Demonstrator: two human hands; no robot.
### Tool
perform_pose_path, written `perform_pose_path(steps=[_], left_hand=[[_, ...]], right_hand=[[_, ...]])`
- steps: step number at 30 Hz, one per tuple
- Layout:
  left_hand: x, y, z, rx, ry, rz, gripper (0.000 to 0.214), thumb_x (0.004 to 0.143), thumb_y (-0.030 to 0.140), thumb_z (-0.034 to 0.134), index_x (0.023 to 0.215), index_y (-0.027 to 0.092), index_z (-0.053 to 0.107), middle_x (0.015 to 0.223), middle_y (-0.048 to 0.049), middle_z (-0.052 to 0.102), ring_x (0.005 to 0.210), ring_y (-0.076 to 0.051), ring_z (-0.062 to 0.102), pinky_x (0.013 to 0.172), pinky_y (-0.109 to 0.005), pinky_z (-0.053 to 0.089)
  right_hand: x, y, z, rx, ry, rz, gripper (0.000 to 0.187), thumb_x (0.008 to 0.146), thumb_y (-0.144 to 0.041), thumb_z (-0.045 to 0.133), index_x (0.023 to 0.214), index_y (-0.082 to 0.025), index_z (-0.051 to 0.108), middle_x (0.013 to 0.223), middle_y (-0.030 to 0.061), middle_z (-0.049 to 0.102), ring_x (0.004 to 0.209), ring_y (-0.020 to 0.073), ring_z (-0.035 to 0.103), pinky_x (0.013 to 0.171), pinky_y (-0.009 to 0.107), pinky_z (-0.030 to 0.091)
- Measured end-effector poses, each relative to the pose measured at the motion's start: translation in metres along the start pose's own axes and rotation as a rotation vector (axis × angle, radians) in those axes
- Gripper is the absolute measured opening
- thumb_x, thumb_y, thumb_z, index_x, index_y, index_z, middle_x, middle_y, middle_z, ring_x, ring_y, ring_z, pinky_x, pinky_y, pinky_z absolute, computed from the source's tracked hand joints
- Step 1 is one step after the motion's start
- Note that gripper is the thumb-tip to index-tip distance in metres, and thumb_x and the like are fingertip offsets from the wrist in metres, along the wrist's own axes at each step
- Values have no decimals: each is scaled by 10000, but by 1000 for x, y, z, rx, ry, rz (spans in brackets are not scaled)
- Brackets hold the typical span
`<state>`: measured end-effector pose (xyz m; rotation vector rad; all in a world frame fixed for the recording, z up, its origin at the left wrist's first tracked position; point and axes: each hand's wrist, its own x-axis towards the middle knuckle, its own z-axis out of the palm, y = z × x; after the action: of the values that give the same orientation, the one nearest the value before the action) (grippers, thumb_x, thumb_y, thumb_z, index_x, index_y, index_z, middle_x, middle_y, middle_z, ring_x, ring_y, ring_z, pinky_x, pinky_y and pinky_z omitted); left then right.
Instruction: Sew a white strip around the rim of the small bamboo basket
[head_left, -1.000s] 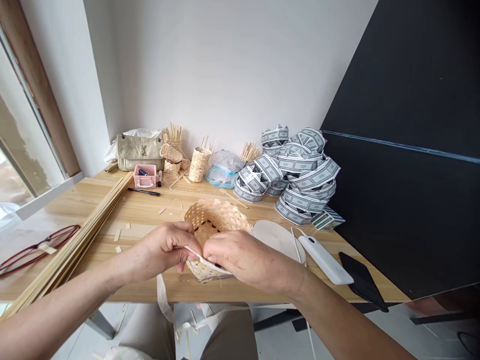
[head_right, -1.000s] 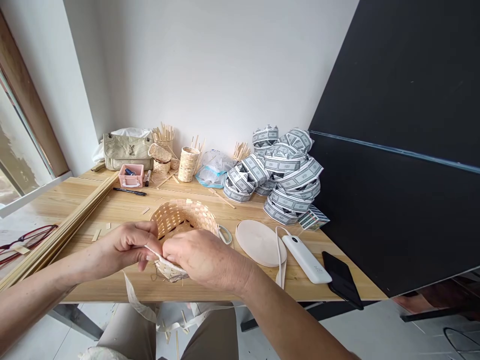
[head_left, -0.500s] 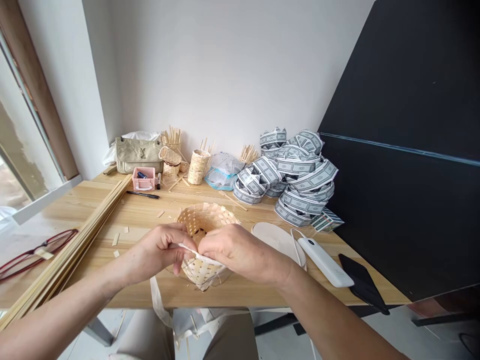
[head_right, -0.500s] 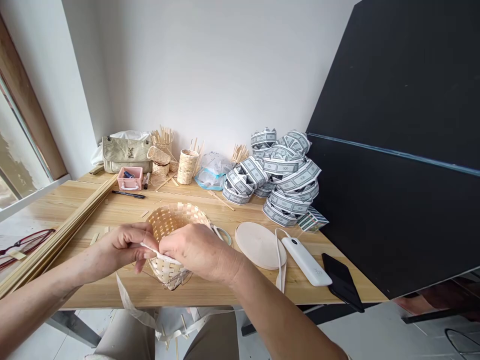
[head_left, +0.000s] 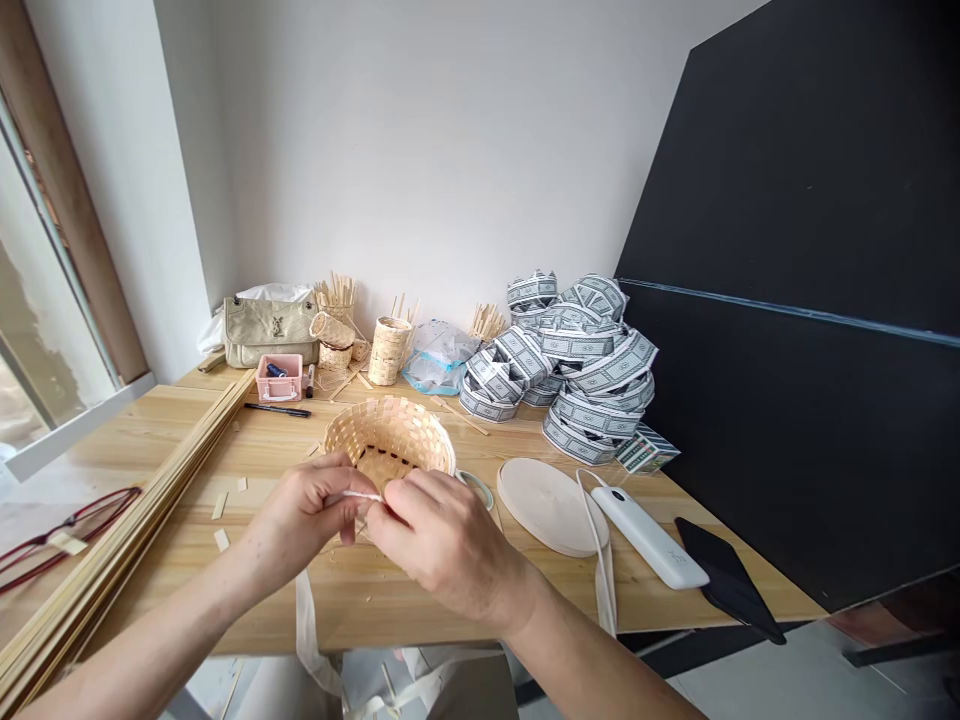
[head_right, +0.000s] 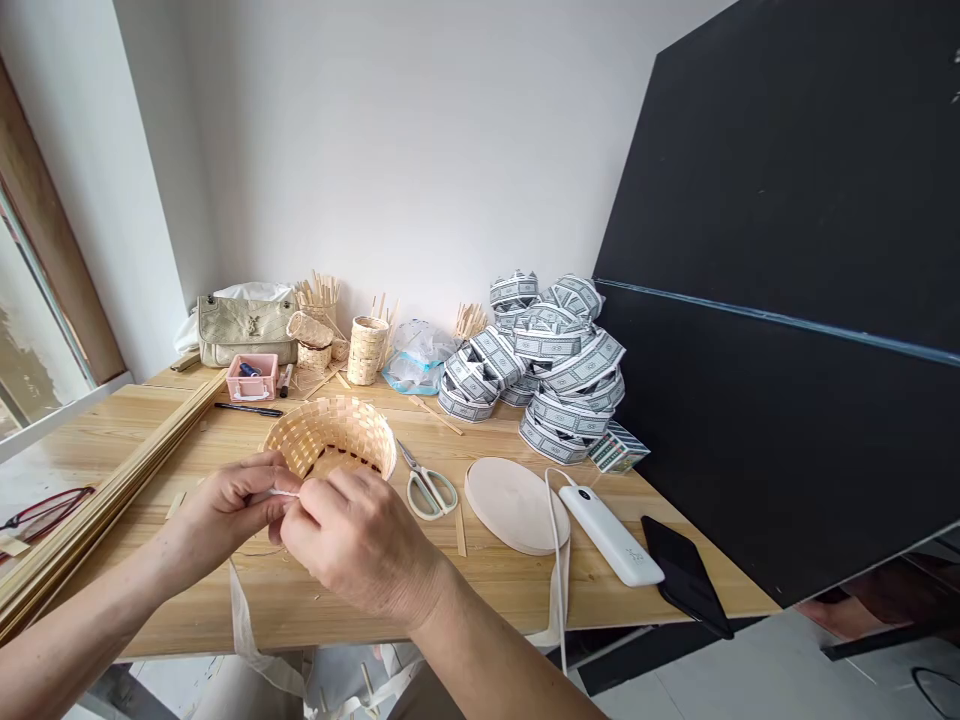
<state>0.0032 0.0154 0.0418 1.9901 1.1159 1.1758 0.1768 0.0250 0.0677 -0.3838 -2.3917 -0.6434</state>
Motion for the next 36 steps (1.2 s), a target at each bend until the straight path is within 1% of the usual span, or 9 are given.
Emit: perform_pose_path(steps=[4,8,12,16,21,24,29,32,36], left_hand=[[-1,-5,3,69,43,46,192,800,220,535,701,165,691,617,-10,569,601,-121,543,564,-210,436],[-4,-7,4,72,62,47,180,784,209,540,691,166,689,640,-18,602,612,-130,562,584,-224,454],[-5,-4,1,76,133,31,165,766,204,548,683,172,688,623,-6,566,566,-115,533,516,-199,433],[-4,0,-2,41,139,-2,171,764,232,553,694,161,692,625,-15,563,572,-124,553,504,-201,448],[-3,0,-1,50,122,-8,177,760,223,548,680,153,689,614,-18,566,567,-124,557,518,-209,458],[-3,-1,0,37,124,-17,171,750,215,548,675,149,687,612,-19,570,558,-127,559,502,-209,454],[-4,-4,4,18,163,-26,182,744,234,552,653,157,690,574,-14,569,520,-125,559,498,-214,456],[-5,-5,6,-23,209,-83,200,750,273,550,656,160,685,529,4,543,448,-109,530,473,-213,442],[-8,-8,5,7,337,-79,189,746,296,557,678,180,691,504,7,562,476,-126,528,513,-232,438]], right_hand=[[2,-7,4,54,18,-86,267,852,-64,438,643,-148,581,653,8,480,634,152,415,547,298,309],[-2,-24,11,146,124,-155,234,816,-56,459,632,-169,551,645,-11,442,602,131,410,542,278,332],[-8,-31,12,189,205,-73,175,793,-55,472,783,-189,584,711,0,482,589,113,435,504,245,330],[-10,-22,8,179,159,52,198,887,-80,413,908,-121,606,745,36,535,645,123,488,559,253,378],[-9,-9,21,46,123,64,266,891,-90,420,691,-139,588,611,-1,455,577,128,440,513,278,316],[-7,-8,25,31,140,63,252,872,-89,438,672,-146,580,612,1,452,575,132,429,513,281,318],[1,-39,22,256,302,-55,245,801,-73,453,587,-180,506,601,-17,455,552,124,426,521,268,361],[3,-57,23,394,370,136,232,788,-64,405,617,-197,489,578,-26,466,461,96,392,448,227,340],[-6,-51,22,619,346,361,216,891,-127,356,776,-190,528,622,-19,548,503,85,489,488,175,392]])
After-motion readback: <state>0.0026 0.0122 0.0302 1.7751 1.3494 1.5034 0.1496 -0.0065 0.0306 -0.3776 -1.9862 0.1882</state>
